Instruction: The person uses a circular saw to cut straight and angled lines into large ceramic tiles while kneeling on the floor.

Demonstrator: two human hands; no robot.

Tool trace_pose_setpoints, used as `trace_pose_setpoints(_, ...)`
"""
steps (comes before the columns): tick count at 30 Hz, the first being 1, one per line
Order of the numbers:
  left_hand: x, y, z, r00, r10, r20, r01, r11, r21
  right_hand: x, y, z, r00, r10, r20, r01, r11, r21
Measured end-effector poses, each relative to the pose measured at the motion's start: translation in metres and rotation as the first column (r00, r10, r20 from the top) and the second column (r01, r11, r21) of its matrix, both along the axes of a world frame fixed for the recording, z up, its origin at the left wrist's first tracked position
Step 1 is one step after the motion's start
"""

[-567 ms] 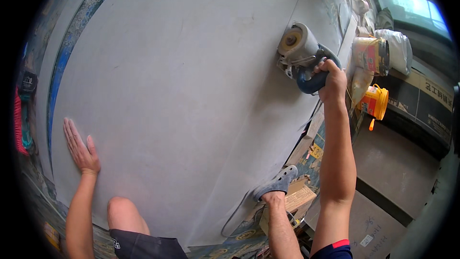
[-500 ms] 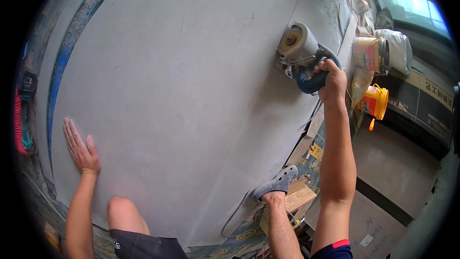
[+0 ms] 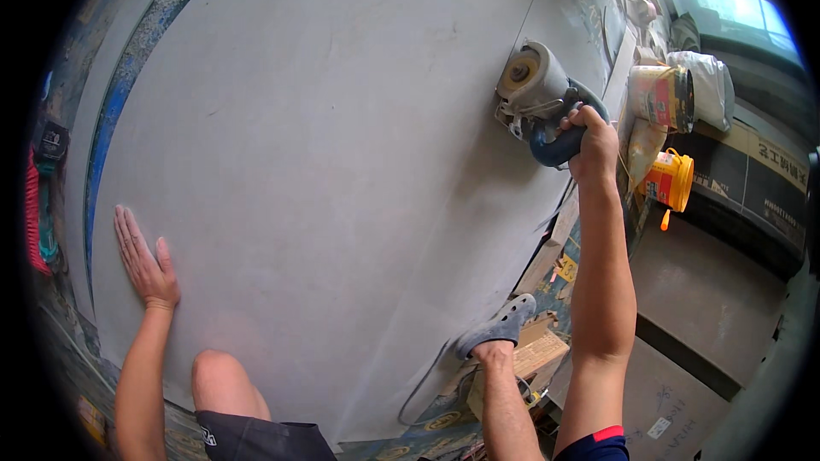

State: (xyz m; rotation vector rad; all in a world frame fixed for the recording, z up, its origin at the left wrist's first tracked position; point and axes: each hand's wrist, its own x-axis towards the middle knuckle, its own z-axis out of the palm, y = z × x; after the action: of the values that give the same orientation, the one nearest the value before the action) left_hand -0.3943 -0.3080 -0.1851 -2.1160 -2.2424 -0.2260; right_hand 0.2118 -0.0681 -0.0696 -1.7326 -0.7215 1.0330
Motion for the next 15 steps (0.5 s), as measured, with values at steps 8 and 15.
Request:
trace_pose_setpoints(8,-0.001,-0.001,0.000,1.000,0.003,-0.011,-0.003,1.000,-0.008,-0.001,-0.007,0.004,0.999,0.024,-0.034,-0.026,0.998,-0.061)
trace_pose_setpoints(15,-0.003,-0.002,-0.003,1.000,-0.013,-0.020,0.013,1.000,0.021,-0.011,-0.013,0.006,1.000,-0.018,-0.016,0.018,0.999,-0.032)
